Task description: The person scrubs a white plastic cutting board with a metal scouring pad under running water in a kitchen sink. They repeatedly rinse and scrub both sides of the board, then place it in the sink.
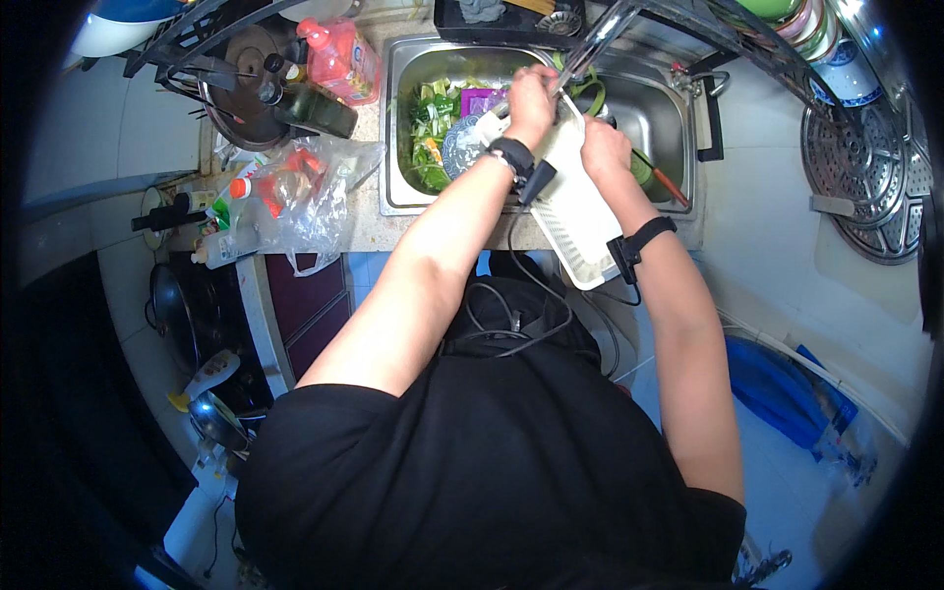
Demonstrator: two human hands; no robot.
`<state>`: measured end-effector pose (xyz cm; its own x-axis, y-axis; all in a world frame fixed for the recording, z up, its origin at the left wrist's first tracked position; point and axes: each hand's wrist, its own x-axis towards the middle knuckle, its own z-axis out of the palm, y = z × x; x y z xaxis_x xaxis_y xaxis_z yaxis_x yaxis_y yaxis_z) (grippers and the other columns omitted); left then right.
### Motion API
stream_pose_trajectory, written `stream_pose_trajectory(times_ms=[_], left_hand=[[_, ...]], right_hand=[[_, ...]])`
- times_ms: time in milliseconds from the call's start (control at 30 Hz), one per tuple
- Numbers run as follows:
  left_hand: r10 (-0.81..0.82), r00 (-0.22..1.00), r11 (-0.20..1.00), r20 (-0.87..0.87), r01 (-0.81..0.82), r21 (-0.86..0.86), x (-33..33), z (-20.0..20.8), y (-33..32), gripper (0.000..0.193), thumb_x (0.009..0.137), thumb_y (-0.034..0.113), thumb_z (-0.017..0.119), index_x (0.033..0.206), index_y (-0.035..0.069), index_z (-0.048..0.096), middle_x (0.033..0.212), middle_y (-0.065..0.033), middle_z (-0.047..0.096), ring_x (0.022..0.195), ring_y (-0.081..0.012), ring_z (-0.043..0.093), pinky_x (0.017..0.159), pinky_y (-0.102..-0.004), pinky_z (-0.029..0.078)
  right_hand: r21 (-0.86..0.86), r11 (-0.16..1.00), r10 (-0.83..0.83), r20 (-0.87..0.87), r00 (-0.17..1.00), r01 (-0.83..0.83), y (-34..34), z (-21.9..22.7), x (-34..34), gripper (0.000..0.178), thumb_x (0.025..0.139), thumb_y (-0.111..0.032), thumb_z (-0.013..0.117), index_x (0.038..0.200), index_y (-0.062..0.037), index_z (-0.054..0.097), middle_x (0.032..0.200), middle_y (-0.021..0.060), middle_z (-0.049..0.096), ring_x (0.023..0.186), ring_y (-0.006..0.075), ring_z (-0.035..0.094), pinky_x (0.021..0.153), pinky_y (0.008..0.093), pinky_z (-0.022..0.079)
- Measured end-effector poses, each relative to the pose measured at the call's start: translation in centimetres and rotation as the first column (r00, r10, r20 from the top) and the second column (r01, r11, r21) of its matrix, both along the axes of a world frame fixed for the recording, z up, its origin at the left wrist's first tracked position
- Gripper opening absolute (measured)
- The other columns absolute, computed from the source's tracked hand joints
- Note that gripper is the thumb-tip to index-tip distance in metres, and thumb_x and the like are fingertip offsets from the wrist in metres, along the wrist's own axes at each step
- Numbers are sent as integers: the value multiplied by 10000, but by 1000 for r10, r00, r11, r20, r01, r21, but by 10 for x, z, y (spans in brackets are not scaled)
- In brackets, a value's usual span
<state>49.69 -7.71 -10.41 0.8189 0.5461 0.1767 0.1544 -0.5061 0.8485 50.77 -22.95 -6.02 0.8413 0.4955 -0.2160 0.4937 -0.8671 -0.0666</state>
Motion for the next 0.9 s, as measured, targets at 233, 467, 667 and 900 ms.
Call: stream_pose_trajectory(times_ms=[233,467,667,900], left_hand=[[102,994,994,25,-102,-35,-4,6,9,126,864,124,706,928,32,764,835,-184,737,756,-332,736,698,-379,578],[-77,993,996,86,81,-49,-2,2,5,110,863,121,718,917,41,771,818,-202,719,766,-366,720,718,-403,565],[-187,982,982,32,188,-11,-4,5,9,131,832,126,753,936,48,771,867,-195,728,809,-353,714,755,-417,556],[95,995,992,29,-92,-90,11,-1,4,126,849,133,710,894,37,776,793,-187,721,735,-331,724,692,-376,563]], right_hand=[[32,999,6,28,1000,-6,-6,-5,2,260,1009,-151,447,1142,-107,666,1043,151,729,882,355,734,783,477,580],[32,999,-28,33,999,27,-7,-1,0,280,1005,-146,448,1166,-105,673,1085,153,721,907,347,731,786,469,578],[56,998,-25,41,999,23,-4,0,1,265,999,-134,442,1143,-91,661,1036,157,729,891,354,733,790,461,581],[32,999,4,47,999,-5,-5,-3,-1,255,989,-124,452,1121,-90,668,1017,160,732,876,354,734,776,462,585]])
